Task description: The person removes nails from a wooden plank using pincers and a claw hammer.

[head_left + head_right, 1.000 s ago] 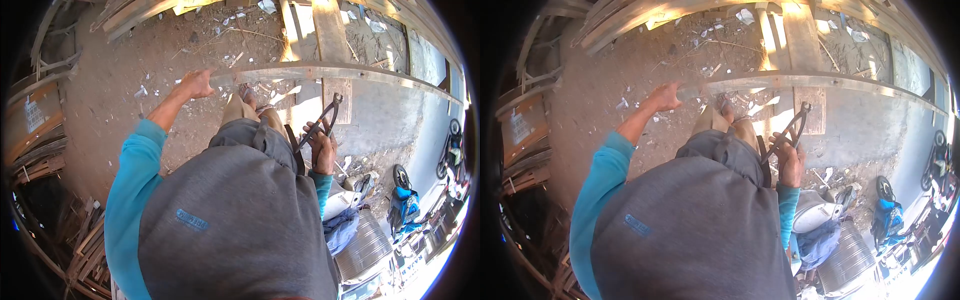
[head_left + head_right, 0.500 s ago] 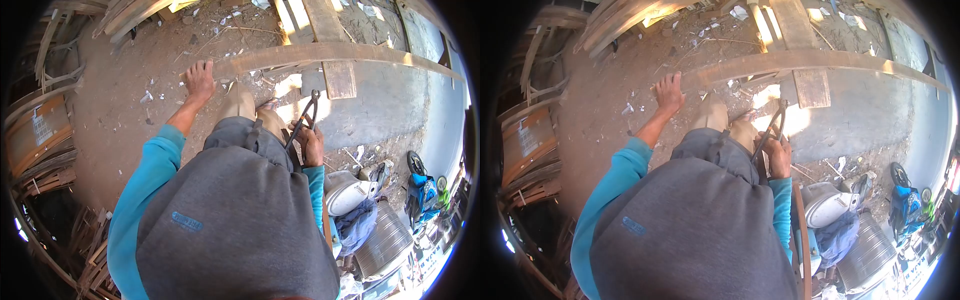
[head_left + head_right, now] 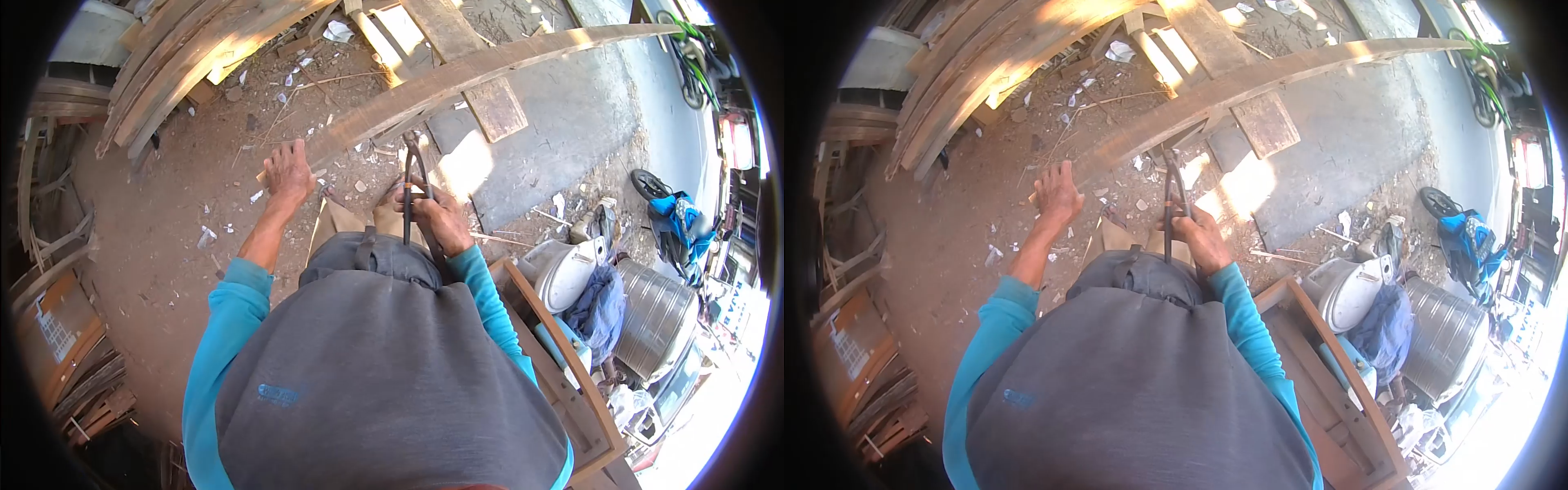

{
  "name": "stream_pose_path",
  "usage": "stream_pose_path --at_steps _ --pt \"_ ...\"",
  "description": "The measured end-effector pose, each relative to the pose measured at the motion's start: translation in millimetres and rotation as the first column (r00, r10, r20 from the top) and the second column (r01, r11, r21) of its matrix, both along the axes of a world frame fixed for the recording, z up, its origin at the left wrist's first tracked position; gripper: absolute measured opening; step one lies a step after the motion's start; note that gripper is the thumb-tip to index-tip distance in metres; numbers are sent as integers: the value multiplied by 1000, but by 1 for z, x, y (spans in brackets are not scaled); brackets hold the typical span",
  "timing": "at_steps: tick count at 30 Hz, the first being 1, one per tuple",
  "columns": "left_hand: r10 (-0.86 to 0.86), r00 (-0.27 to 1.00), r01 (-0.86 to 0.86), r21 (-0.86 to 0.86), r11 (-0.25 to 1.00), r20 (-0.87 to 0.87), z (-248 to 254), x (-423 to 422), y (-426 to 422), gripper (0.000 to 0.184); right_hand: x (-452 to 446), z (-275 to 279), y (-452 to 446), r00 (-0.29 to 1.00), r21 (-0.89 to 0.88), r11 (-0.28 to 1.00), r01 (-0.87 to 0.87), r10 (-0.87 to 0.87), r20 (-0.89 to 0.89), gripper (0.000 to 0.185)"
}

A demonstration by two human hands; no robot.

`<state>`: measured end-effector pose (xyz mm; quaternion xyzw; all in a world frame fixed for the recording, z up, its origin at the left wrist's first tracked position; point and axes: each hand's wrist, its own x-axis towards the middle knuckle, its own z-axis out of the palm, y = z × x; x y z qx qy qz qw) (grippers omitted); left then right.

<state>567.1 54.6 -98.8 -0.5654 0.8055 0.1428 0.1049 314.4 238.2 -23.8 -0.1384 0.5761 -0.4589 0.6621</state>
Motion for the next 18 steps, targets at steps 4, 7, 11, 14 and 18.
stream_pose_path --at_steps 4,7,11,14,18 --pt "-36 999 37 37 999 -27 -2 9 -7 68 34 -8 -17 1000 37 999 -18 18 22 63" --pt "-43 997 47 44 998 -69 -9 13 -9 69 46 -8 -20 999 36 999 -3 1 50 63" --pt "-68 995 72 48 996 -77 1 12 -8 70 59 -1 -27 996 56 996 -72 70 46 61" --pt "-83 990 89 53 995 -115 -2 15 -9 70 71 -2 -33 983 87 986 -144 132 126 59" --pt "-62 995 70 107 992 -77 2 12 -13 68 86 -15 -38 978 109 983 -149 130 164 58"
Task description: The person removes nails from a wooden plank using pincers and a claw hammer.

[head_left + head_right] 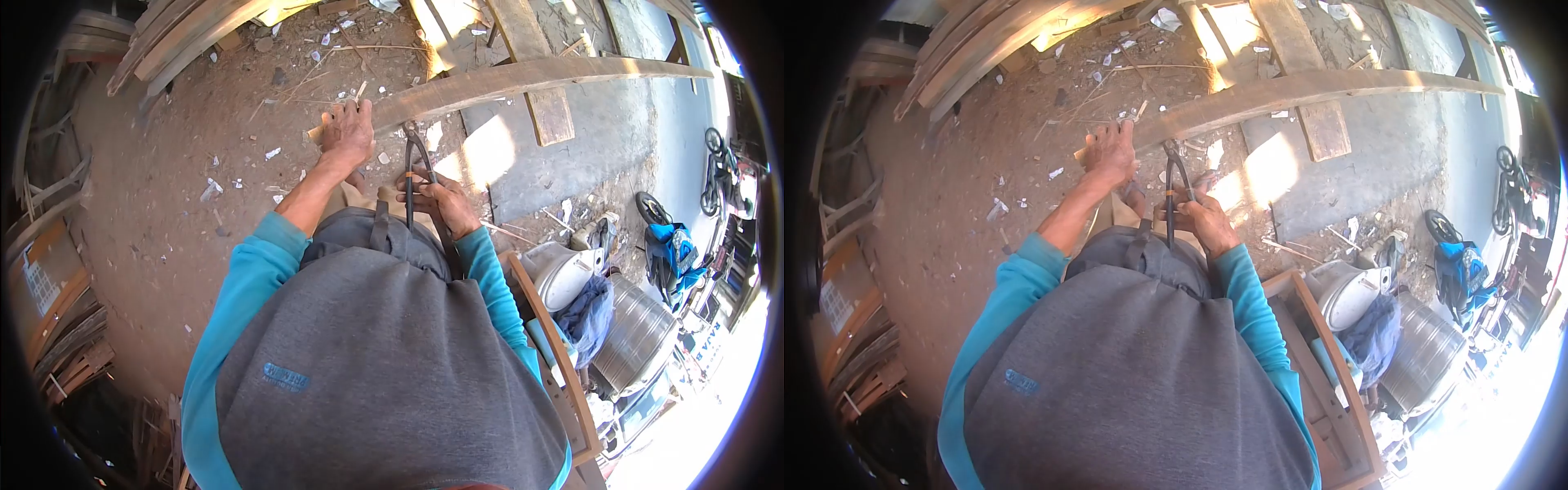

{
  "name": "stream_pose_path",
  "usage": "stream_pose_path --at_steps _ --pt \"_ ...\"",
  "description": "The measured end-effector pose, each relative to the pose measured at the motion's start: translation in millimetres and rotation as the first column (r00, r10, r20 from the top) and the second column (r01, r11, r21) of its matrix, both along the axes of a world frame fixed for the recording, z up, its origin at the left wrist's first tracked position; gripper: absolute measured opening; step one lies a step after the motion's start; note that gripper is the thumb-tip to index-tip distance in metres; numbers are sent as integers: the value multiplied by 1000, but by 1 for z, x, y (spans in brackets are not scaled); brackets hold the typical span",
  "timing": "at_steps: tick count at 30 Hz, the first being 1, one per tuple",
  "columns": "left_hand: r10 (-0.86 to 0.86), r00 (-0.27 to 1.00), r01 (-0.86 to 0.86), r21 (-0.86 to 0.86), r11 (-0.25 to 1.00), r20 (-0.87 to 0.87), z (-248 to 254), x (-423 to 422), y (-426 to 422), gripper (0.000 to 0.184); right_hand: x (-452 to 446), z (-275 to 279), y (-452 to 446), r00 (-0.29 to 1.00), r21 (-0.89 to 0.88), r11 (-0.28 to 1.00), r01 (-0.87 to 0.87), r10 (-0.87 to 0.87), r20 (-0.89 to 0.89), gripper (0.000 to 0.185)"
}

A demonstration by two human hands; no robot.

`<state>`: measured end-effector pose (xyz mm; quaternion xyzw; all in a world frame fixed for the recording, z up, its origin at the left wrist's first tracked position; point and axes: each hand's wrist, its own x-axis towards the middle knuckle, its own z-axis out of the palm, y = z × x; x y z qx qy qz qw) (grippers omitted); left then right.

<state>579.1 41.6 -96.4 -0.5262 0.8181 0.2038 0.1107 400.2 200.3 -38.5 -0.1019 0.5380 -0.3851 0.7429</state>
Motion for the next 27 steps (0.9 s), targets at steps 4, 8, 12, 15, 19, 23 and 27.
stream_pose_path --at_steps 4,8,12,15,19,23,27 --pt "4 1000 -4 16 1000 -19 4 0 0 63 -2 -1 -3 1000 29 1000 3 -3 7 57" --pt "-12 999 11 -12 1000 -42 3 1 -1 63 -19 -5 -4 996 75 997 -27 21 87 60" --pt "-12 999 13 15 1000 -51 2 2 -3 62 -32 -8 -11 979 49 995 -92 81 189 59" --pt "-30 996 30 3 1000 -81 -2 5 -4 62 -33 1 -14 992 142 989 -50 33 123 58" --pt "-64 983 63 -13 998 -172 -11 9 -9 63 -15 6 -17 953 243 970 -28 -48 300 41" --pt "-48 978 64 72 995 -201 -12 10 -17 66 2 13 -24 956 273 962 -6 -74 283 29" --pt "-54 987 74 130 989 -149 -7 5 -23 67 35 17 -29 951 304 941 146 -218 218 27"
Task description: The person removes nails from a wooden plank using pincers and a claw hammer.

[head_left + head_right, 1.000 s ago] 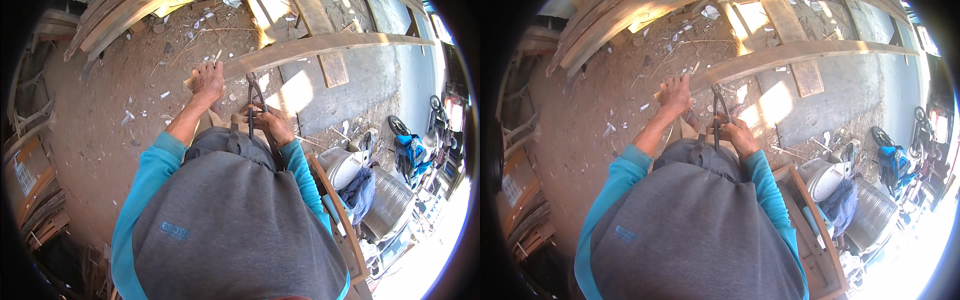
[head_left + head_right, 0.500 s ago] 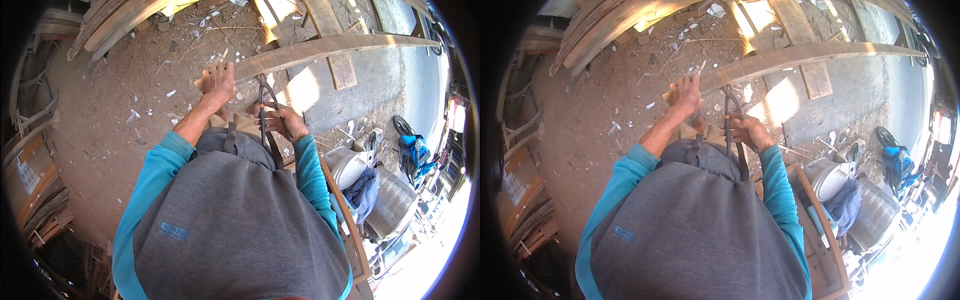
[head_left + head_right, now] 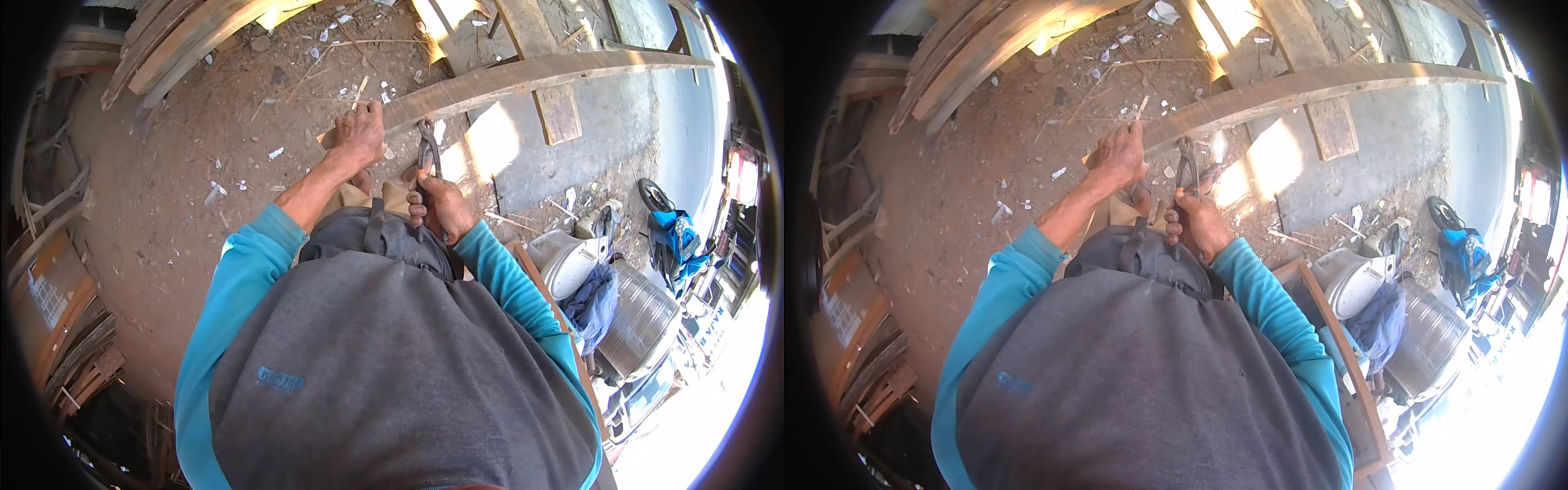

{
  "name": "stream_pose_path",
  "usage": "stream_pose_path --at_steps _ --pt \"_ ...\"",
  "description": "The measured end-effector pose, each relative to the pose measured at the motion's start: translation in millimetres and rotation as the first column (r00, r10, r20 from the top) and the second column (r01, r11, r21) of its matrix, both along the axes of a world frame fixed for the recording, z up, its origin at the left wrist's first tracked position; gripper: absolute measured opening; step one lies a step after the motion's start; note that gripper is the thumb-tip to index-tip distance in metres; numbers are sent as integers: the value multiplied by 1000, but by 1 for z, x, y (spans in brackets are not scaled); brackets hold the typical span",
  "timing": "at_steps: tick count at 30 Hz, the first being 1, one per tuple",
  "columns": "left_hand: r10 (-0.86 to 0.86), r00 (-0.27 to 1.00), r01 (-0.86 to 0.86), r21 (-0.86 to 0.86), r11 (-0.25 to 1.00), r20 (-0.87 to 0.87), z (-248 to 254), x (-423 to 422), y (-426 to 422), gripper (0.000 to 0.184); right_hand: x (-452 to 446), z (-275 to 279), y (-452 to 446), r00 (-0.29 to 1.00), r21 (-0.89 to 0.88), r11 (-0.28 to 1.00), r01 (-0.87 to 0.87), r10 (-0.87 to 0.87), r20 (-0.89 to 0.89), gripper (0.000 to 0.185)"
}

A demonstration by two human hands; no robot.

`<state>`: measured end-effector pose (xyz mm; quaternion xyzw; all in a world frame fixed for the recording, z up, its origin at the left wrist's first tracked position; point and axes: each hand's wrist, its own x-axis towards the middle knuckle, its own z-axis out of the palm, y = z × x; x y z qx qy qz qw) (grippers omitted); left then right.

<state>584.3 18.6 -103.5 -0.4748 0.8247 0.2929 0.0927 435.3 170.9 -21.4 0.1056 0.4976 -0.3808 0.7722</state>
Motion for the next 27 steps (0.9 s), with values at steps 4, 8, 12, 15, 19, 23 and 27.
stream_pose_path --at_steps 4,8,12,15,19,23,27 --pt "-6 999 2 78 997 51 5 -2 -6 70 35 -8 -1 981 10 990 139 -136 -140 17" --pt "-31 998 25 95 995 59 7 -3 -9 69 52 -20 -3 963 -16 984 179 -178 -200 20" --pt "-44 997 36 109 993 66 9 -4 -11 68 76 -48 4 918 -100 968 231 -251 -307 28" --pt "-43 995 26 184 983 89 13 -4 -27 67 99 -69 -6 867 -179 961 209 -267 -421 30" --pt "-79 997 78 62 995 18 -2 6 -23 72 89 -77 2 804 -279 960 35 -193 -562 35" --pt "-59 998 60 189 980 -9 2 6 -42 67 44 -4 0 658 -247 878 -411 98 -747 32" --pt "-148 952 237 336 912 -269 -17 16 -87 61 21 34 10 765 -446 767 -461 89 -637 29"
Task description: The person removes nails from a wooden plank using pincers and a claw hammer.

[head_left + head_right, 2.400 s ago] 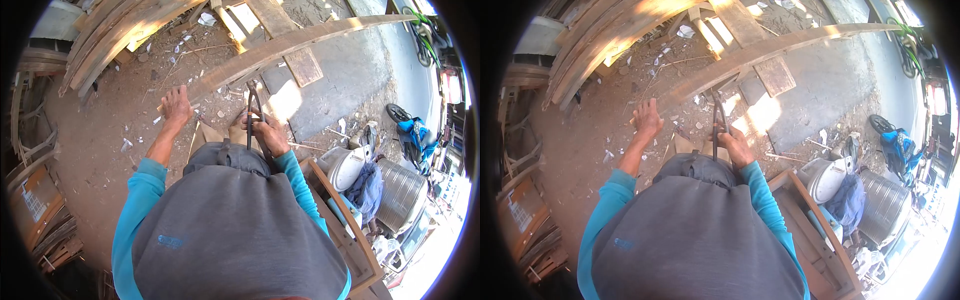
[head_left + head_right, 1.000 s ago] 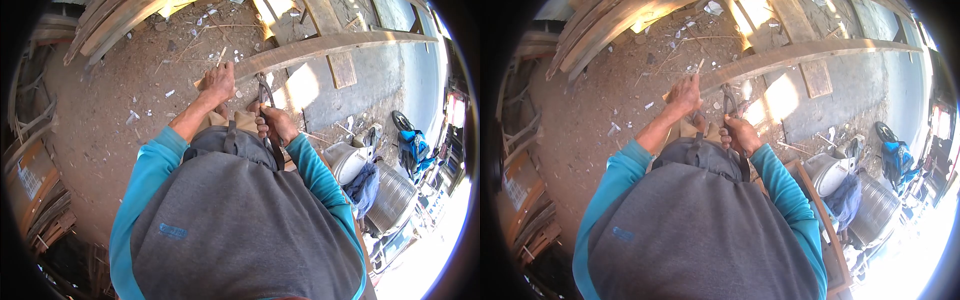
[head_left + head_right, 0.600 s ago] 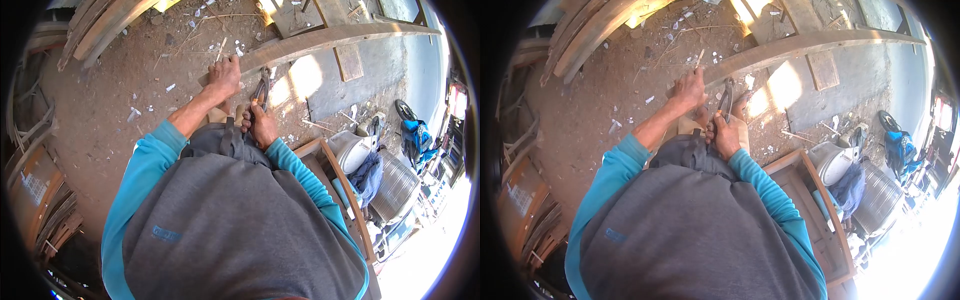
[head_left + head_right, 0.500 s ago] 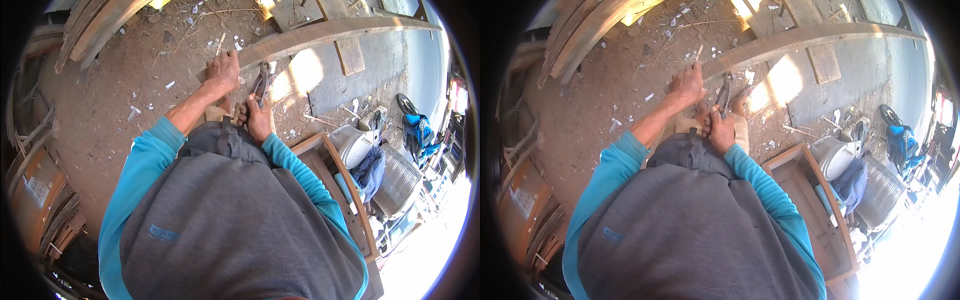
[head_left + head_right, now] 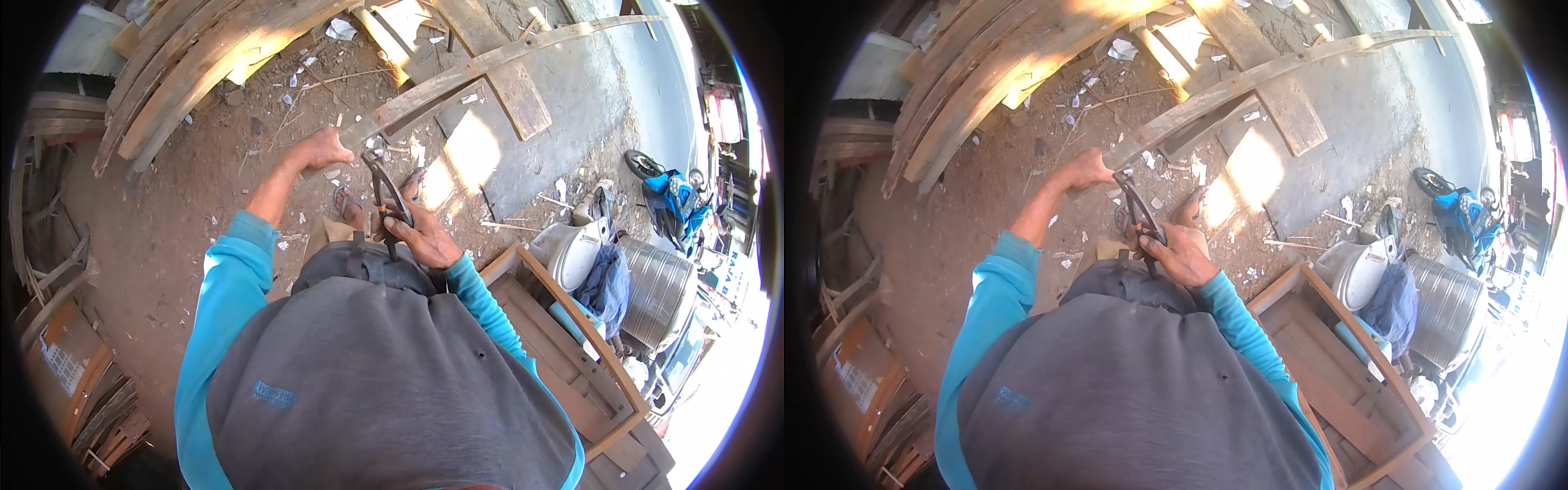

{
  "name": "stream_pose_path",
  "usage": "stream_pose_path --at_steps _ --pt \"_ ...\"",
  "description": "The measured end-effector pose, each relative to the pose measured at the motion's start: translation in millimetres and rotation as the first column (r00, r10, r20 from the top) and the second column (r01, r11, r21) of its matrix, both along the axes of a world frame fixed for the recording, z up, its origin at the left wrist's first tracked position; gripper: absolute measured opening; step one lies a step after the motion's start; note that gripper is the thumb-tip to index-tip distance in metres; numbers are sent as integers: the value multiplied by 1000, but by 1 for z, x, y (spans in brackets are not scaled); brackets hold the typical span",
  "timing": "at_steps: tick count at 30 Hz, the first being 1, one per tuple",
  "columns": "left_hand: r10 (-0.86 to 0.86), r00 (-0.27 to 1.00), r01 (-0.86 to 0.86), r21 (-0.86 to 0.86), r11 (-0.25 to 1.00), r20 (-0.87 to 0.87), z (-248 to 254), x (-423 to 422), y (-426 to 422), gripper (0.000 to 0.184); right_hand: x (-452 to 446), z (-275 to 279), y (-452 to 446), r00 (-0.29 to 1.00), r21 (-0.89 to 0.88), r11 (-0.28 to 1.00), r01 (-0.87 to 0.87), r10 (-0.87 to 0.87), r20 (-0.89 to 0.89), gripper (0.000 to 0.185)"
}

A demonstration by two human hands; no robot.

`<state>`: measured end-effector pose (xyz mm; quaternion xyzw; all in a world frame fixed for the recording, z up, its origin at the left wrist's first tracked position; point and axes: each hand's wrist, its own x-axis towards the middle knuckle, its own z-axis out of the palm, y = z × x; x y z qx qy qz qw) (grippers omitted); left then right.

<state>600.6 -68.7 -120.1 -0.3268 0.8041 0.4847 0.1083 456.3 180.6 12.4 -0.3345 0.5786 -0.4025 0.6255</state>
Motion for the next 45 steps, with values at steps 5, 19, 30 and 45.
stream_pose_path --at_steps 5,19,30,45 --pt "6 1000 -6 49 999 -5 -5 5 1 57 -18 -40 24 967 241 937 251 -233 -103 35" --pt "121 973 -84 -185 979 195 4 1 11 88 -147 -49 -12 903 136 909 395 -356 -243 31" --pt "305 858 -203 -273 940 414 40 -13 38 79 -266 -35 -119 753 -330 944 25 -235 -615 57" --pt "244 889 -289 61 955 388 40 -11 27 81 -314 -124 -277 282 22 997 -76 42 -958 58"
